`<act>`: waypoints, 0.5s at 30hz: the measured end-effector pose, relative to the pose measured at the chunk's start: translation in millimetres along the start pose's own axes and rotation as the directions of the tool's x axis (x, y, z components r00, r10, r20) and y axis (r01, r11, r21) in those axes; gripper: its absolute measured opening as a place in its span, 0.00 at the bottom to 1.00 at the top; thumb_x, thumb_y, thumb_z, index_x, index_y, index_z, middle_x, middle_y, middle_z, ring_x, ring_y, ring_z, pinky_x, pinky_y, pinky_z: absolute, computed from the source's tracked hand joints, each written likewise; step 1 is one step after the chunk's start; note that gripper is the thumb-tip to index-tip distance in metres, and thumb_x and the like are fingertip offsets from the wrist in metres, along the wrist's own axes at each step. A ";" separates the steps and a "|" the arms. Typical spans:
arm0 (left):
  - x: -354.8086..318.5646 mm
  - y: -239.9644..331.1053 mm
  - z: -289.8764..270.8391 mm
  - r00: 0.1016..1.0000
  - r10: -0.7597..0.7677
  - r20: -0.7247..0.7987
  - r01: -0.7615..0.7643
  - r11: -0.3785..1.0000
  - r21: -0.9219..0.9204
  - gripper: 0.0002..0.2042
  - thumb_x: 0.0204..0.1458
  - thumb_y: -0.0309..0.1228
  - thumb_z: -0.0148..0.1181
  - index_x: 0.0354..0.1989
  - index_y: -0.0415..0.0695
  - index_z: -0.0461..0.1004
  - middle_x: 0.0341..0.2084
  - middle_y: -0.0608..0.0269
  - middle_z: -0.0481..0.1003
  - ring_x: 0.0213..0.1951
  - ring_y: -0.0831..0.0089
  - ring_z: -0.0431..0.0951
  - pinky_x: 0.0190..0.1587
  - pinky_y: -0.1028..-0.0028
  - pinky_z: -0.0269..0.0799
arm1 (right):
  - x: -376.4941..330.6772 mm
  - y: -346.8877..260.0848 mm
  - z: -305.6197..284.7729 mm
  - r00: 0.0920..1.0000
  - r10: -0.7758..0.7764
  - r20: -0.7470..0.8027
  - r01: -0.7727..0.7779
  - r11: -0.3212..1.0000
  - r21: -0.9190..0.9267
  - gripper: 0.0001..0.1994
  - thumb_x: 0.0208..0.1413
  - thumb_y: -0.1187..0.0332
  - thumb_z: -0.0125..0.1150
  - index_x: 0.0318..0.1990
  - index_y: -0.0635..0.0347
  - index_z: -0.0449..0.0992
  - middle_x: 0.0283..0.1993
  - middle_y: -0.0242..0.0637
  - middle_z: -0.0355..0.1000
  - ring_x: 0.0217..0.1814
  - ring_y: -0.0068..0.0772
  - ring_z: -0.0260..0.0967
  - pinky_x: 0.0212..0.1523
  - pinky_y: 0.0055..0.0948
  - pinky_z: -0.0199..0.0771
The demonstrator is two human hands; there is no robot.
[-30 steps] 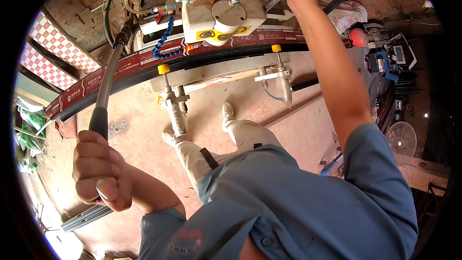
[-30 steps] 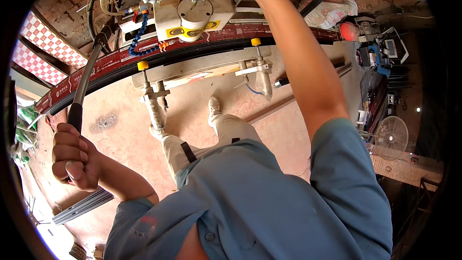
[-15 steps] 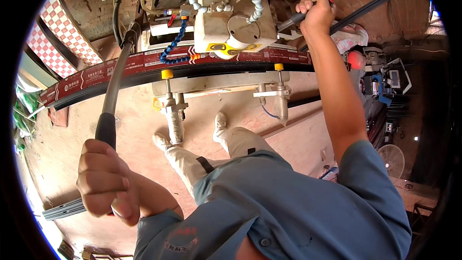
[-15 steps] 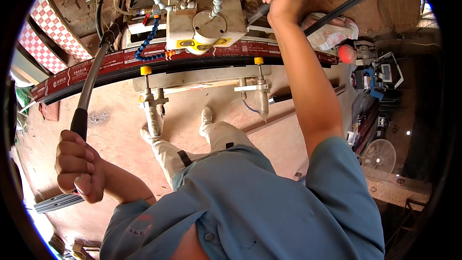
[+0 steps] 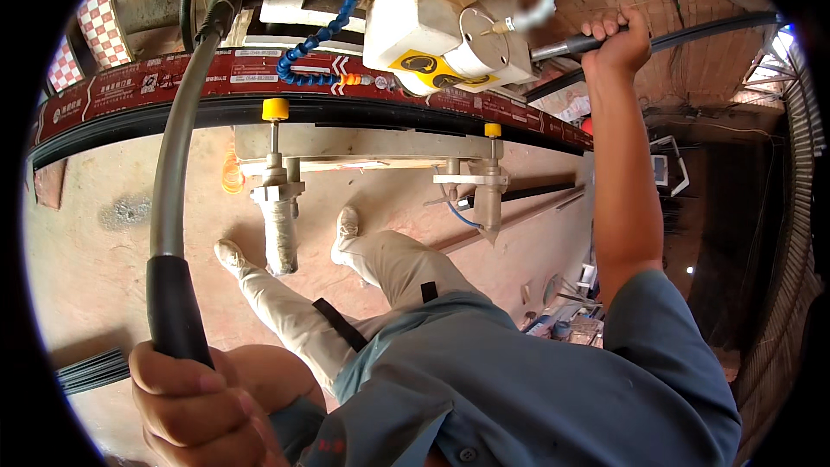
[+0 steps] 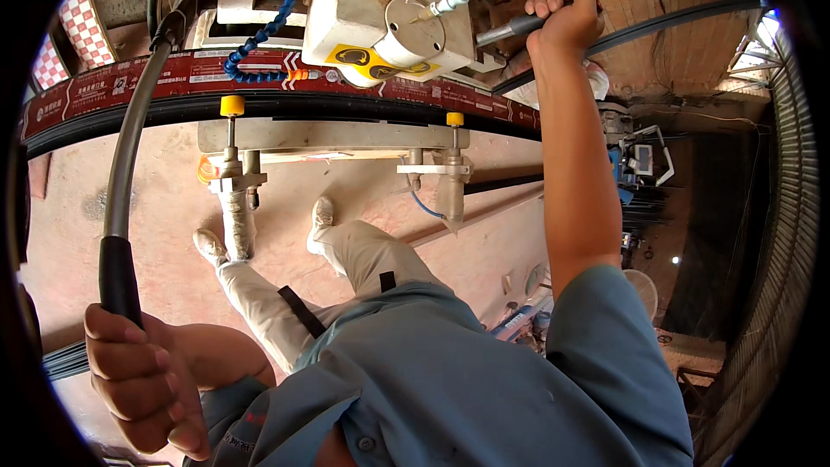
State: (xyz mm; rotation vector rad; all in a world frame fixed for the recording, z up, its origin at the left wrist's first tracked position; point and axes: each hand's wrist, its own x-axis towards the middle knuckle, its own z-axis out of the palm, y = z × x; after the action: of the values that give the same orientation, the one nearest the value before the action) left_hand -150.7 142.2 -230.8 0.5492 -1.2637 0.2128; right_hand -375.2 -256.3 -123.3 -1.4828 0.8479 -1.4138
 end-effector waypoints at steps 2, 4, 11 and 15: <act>-7.9 4.3 -0.3 0.999 -0.044 -0.025 0.046 0.996 0.076 0.13 0.48 0.41 0.60 0.20 0.53 0.63 0.15 0.75 0.64 0.20 0.78 0.64 0.27 0.71 0.58 | -0.7 -0.4 0.9 1.000 -0.002 -0.004 0.002 1.000 -0.023 0.10 0.52 0.69 0.51 0.25 0.52 0.56 0.16 0.29 0.52 0.17 0.26 0.50 0.25 0.31 0.57; -19.1 16.3 3.0 0.986 -0.137 -0.092 0.157 0.951 0.265 0.18 0.50 0.52 0.56 0.19 0.60 0.59 0.15 0.81 0.59 0.21 0.82 0.59 0.32 0.71 0.53 | 1.8 -1.8 1.4 1.000 0.008 -0.006 -0.008 1.000 -0.022 0.10 0.52 0.69 0.51 0.25 0.52 0.56 0.16 0.29 0.52 0.17 0.26 0.49 0.26 0.32 0.57; 3.0 19.8 9.3 0.970 -0.227 -0.087 0.242 0.933 0.265 0.20 0.50 0.52 0.61 0.16 0.59 0.59 0.14 0.82 0.60 0.20 0.84 0.59 0.30 0.74 0.51 | -1.0 -3.7 -0.5 0.997 0.066 -0.038 -0.067 0.998 -0.013 0.11 0.53 0.69 0.51 0.24 0.51 0.56 0.17 0.29 0.52 0.18 0.26 0.49 0.27 0.31 0.56; -13.2 20.8 1.3 0.983 -0.167 -0.080 0.180 0.964 0.198 0.20 0.50 0.52 0.61 0.17 0.59 0.59 0.13 0.81 0.59 0.19 0.83 0.58 0.29 0.74 0.51 | -5.9 -6.2 5.0 0.999 0.038 -0.033 -0.039 0.998 -0.039 0.10 0.53 0.68 0.50 0.24 0.51 0.56 0.17 0.29 0.52 0.18 0.26 0.50 0.27 0.31 0.57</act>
State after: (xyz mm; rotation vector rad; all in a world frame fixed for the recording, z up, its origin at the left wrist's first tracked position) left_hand -165.1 161.2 -237.3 0.8206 -1.1327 0.2125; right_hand -371.6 -247.9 -119.5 -1.4693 0.9250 -1.4036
